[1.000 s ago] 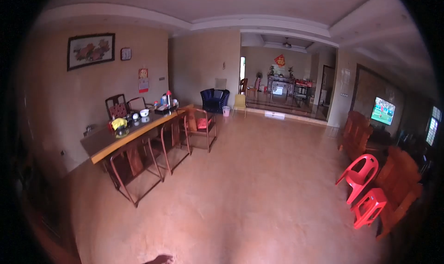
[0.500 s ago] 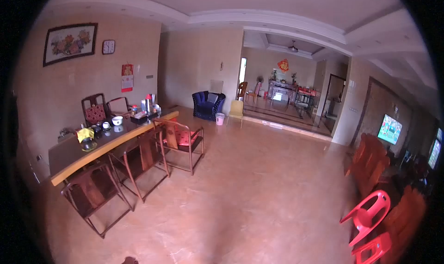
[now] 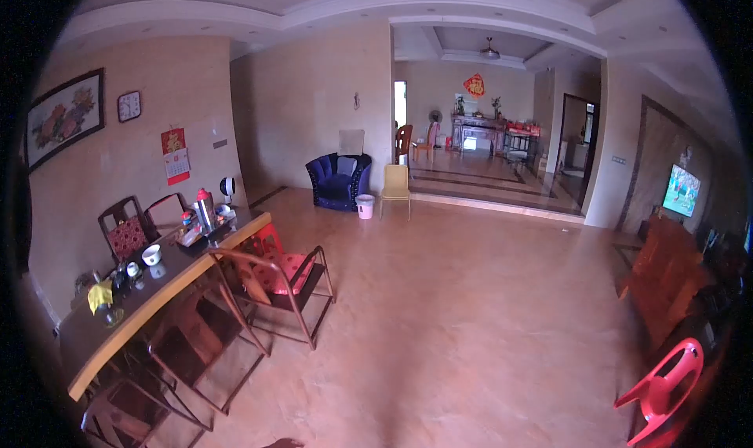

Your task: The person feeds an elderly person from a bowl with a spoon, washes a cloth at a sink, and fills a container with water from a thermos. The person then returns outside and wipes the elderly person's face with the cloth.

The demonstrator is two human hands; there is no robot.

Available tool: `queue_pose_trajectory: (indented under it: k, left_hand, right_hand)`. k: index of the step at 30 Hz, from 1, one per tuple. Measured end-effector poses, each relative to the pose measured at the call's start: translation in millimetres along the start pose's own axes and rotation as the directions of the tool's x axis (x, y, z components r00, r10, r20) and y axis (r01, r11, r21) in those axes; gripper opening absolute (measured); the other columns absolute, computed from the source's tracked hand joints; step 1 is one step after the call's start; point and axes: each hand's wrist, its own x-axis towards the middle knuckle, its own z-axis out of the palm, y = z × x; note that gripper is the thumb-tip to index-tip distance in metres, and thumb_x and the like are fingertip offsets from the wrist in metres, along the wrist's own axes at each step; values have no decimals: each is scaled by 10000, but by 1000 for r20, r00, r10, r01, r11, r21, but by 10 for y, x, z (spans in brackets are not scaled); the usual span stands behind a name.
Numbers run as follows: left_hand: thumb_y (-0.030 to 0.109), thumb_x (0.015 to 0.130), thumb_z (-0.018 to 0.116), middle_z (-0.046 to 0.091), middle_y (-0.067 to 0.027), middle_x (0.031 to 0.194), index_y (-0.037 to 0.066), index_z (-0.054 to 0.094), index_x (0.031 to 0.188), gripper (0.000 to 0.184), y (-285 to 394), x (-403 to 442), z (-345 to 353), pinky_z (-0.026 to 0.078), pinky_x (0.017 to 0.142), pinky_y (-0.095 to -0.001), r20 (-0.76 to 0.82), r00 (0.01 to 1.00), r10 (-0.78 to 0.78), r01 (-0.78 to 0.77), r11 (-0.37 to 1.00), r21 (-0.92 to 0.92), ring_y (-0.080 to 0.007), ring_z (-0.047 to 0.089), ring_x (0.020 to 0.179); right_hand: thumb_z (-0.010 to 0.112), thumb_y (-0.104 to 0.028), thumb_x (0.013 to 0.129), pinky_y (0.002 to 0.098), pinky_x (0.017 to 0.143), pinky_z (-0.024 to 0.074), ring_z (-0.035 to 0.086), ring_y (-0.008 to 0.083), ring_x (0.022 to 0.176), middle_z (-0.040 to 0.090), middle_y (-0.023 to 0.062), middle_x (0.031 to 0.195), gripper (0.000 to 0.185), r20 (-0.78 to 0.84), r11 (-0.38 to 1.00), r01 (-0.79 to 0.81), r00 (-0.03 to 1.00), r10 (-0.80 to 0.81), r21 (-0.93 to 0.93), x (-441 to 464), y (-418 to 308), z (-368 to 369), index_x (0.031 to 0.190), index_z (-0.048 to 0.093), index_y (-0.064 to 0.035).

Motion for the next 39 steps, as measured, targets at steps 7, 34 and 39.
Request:
queue_pose_trajectory:
  k: [7, 34, 39]
  left_hand:
    - [180, 891, 610, 600, -193, 947, -6, 573, 1050, 248, 1372, 972, -1213, 530, 630, -406, -293, 951, -94, -33, 916, -400, -321, 607, 756]
    - [185, 880, 626, 612, -80, 744, 62, 605, 889, 125, 9966, 7712, -1612, 479, 527, -326, -440, 891, -113, -203, 767, -608, -215, 586, 645]
    - [161, 888, 598, 604, -85, 722, 46, 575, 837, 128, 10433, 8997, -2887, 457, 488, -313, -562, 824, -70, -396, 637, -661, -206, 568, 592]
  right_hand:
    - [601, -352, 870, 360, 738, 548, 686, 281, 732, 699, 122, 879, 295, -143, 529, 693, 535, -833, -490, 3491, -3740, -1518, 1063, 673, -142]
    - [629, -339, 845, 381, 787, 533, 672, 288, 884, 694, 137, 996, 386, 61, 571, 673, 670, -740, -471, 10669, -12816, -5160, 1111, 654, -61]
    - [664, -251, 863, 305, 673, 547, 662, 165, 737, 692, 111, 931, 349, 166, 628, 749, 661, -732, -213, 11909, -15039, -5262, 1162, 639, -71]
